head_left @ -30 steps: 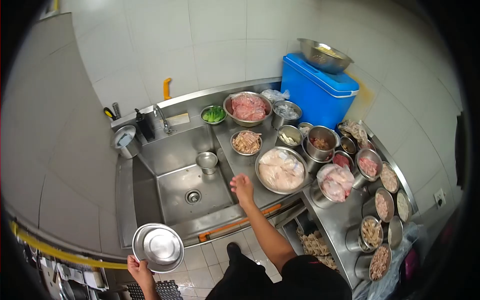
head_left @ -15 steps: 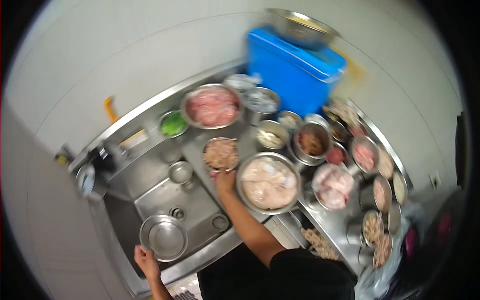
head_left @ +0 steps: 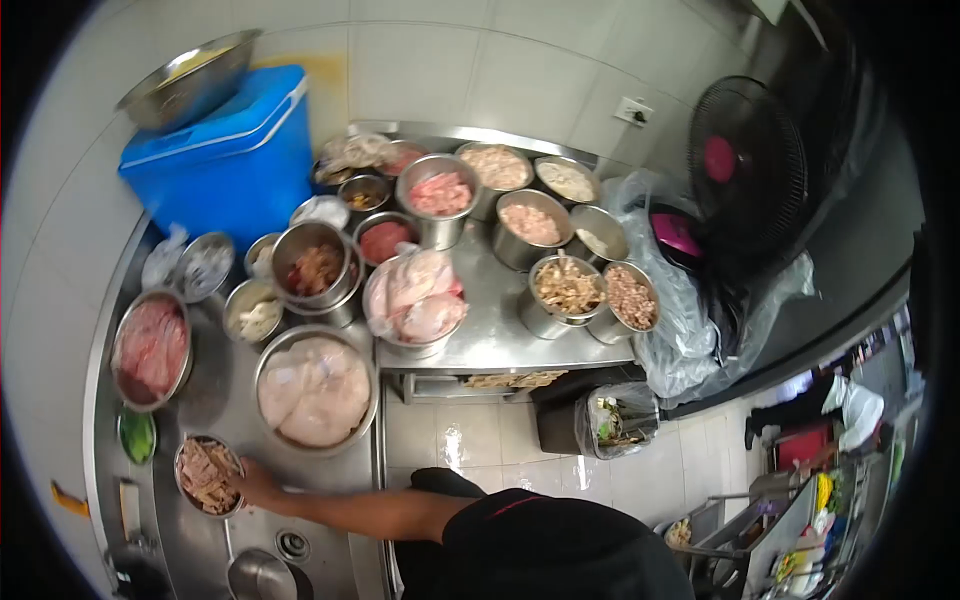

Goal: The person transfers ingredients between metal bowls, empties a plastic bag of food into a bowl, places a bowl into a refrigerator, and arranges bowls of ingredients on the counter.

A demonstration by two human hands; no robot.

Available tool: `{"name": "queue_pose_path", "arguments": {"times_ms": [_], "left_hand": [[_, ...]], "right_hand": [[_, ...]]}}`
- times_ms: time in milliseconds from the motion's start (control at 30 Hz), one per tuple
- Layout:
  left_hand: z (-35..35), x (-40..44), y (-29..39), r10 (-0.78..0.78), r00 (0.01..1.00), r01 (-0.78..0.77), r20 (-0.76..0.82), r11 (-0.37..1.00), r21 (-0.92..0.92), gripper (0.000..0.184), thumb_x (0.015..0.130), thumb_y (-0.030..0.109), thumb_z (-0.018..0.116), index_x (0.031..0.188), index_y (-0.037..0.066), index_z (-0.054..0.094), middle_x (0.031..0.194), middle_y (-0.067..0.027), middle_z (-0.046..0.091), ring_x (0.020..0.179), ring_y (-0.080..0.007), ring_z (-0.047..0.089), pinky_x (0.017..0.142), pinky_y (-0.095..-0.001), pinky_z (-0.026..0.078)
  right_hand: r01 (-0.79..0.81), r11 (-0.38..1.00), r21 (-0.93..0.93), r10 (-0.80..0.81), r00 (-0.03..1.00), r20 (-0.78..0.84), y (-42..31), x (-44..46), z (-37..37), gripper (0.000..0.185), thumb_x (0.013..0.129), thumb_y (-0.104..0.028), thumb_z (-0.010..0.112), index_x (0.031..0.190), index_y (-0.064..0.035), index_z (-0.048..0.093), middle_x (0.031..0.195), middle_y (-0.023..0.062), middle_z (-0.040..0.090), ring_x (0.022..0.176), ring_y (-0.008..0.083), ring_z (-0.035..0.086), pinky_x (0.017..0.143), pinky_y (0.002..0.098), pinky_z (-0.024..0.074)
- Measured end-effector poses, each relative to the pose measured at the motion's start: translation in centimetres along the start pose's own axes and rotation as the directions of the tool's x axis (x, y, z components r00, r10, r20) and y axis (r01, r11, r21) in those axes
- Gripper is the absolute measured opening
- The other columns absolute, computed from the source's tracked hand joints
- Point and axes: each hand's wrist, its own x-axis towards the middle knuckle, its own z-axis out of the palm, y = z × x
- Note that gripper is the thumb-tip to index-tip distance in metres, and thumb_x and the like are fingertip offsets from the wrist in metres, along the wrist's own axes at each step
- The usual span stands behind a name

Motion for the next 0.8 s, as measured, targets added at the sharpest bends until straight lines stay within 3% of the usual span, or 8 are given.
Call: {"name": "queue_pose_path", "arguments": {"times_ms": [67, 167, 200, 233, 267, 300, 667, 800], "left_hand": [[1.3, 0.7, 2.6, 0.100, 0.994, -0.089, 0.031, 0.960, -0.264, 0.042, 0.094, 0.036, 0.048, 0.101, -0.005, 0.059, 0.093, -0.0180, 0.062, 0.084, -0.0281, 0.058, 0.072, -0.0411, 0.047], [-2.7, 0.4, 0.4, 0.206, 0.976, -0.211, 0.065, 0.975, 0.075, 0.025, 0.091, 0.021, 0.048, 0.096, -0.002, 0.056, 0.087, -0.0143, 0.059, 0.079, -0.0239, 0.058, 0.067, -0.0384, 0.046], [-2.3, 1.6, 1.8, 0.172, 0.985, -0.172, 0.025, 0.984, 0.034, 0.017, 0.087, 0.017, 0.052, 0.087, 0.000, 0.053, 0.078, -0.0108, 0.055, 0.072, -0.0208, 0.055, 0.062, -0.0362, 0.045], [-3.0, 1.8, 2.2, 0.130, 0.992, -0.130, -0.012, 0.991, -0.028, 0.013, 0.083, 0.014, 0.055, 0.078, 0.003, 0.050, 0.069, -0.0073, 0.051, 0.065, -0.0177, 0.052, 0.057, -0.0339, 0.043], [-3.9, 1.9, 2.2, 0.110, 0.993, -0.113, -0.050, 0.991, -0.072, 0.016, 0.078, 0.010, 0.059, 0.069, 0.005, 0.046, 0.061, -0.0038, 0.046, 0.059, -0.0145, 0.049, 0.052, -0.0317, 0.041], [-4.4, 2.0, 3.8, -0.052, 0.998, 0.059, 0.035, 0.967, -0.249, 0.020, 0.076, 0.007, 0.059, 0.066, 0.007, 0.042, 0.057, -0.0015, 0.044, 0.052, -0.0113, 0.047, 0.045, -0.0292, 0.038], [1.1, 6.8, 6.7, 0.187, 0.981, -0.162, 0.047, 0.932, -0.324, 0.017, 0.074, 0.004, 0.057, 0.067, 0.007, 0.042, 0.050, -0.0019, 0.045, 0.039, -0.0119, 0.046, 0.034, -0.0277, 0.035], [2.7, 9.3, 11.5, 0.147, 0.976, -0.051, 0.158, 0.869, -0.492, 0.018, 0.073, 0.003, 0.056, 0.066, 0.007, 0.040, 0.051, -0.0042, 0.045, 0.039, -0.0138, 0.048, 0.034, -0.0290, 0.036]], "right_hand": [[0.245, 0.877, -0.414, -0.139, 0.953, 0.270, 0.0, -1.4, -1.7, 0.028, 0.087, -0.022, 0.057, 0.104, 0.0000, 0.055, 0.093, 0.0154, 0.061, 0.086, 0.0282, 0.061, 0.077, 0.0433, 0.0473], [0.688, 0.249, -0.682, -0.188, 0.725, 0.663, -0.2, -3.4, -4.8, 0.028, 0.089, -0.021, 0.056, 0.107, 0.0006, 0.053, 0.100, 0.0136, 0.059, 0.091, 0.0261, 0.060, 0.087, 0.0443, 0.0445], [0.644, 0.310, -0.700, -0.143, 0.759, 0.635, -0.9, -3.6, -4.8, 0.028, 0.090, -0.021, 0.056, 0.108, 0.0008, 0.053, 0.102, 0.0130, 0.058, 0.093, 0.0254, 0.059, 0.091, 0.0446, 0.0436], [0.325, 0.750, -0.576, -0.052, 0.897, 0.439, -1.8, -3.8, -4.2, 0.023, 0.090, -0.019, 0.055, 0.102, 0.0003, 0.054, 0.091, 0.0105, 0.058, 0.080, 0.0211, 0.060, 0.070, 0.0345, 0.0469], [-0.002, 0.982, -0.190, 0.043, 0.976, 0.214, -2.8, -3.7, -3.6, 0.018, 0.091, -0.018, 0.054, 0.096, -0.0002, 0.055, 0.080, 0.0080, 0.058, 0.066, 0.0167, 0.061, 0.049, 0.0245, 0.0502], [0.040, 0.953, -0.299, 0.022, 0.979, 0.201, -4.0, -4.1, -3.2, 0.012, 0.088, -0.012, 0.053, 0.092, -0.0005, 0.054, 0.073, 0.0080, 0.060, 0.055, 0.0145, 0.059, 0.043, 0.0234, 0.0470], [0.198, 0.902, -0.383, -0.060, 0.937, 0.345, -8.8, -4.6, -1.4, 0.010, 0.082, -0.006, 0.053, 0.086, 0.0025, 0.053, 0.066, 0.0087, 0.060, 0.044, 0.0122, 0.055, 0.037, 0.0234, 0.0423], [0.278, 0.868, -0.412, -0.153, 0.938, 0.311, -11.7, -2.5, -1.9, 0.014, 0.086, -0.009, 0.054, 0.094, 0.0020, 0.057, 0.069, 0.0069, 0.062, 0.047, 0.0105, 0.055, 0.038, 0.0221, 0.0426]]}}
